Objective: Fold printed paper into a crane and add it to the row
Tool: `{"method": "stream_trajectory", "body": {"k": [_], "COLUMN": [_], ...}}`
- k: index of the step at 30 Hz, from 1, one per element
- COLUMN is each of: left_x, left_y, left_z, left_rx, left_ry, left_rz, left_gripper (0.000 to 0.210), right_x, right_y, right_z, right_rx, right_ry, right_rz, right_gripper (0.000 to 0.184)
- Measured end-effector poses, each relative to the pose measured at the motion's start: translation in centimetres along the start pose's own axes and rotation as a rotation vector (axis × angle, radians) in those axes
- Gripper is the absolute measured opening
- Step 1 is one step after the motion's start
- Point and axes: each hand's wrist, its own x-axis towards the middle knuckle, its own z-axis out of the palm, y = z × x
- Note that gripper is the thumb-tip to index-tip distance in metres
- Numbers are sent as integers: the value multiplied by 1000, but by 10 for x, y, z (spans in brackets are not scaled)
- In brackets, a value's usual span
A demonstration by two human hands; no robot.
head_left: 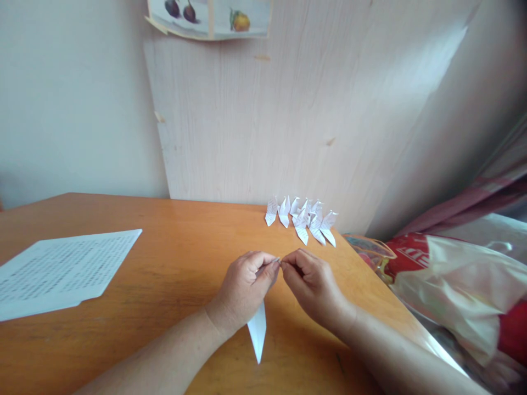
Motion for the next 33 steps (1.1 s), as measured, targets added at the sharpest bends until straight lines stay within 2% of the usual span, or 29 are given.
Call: {"method": "stream_trajectory", "body": {"k": [5,11,18,23,28,33], "left_x": [2,7,7,8,11,13], "left_y": [-1,-5,-6,-6,-8,-14], "left_z": [-2,-3,-3,-6,-10,-12], "left_rx": [-137,-354,-493,-611,-758,-845], "left_ry": [-10,-20,-28,-45,-100,-152], "left_rz": [-89,-240,-326,-377,-457,-475], "left_gripper": [26,25,17,8,17,24], "right_x": [2,3,4,5,5,6], "right_y": [3,14,23,31,35,33], "right_z": [-2,-1,2,2,3,1], "right_rx": [61,33,44,56,87,133], "right_ry": [-29,7,-58,-114,-232,-477], "right_rz": [45,84,83,138,210,149], "right_gripper": [16,14,14,19,39,31]}}
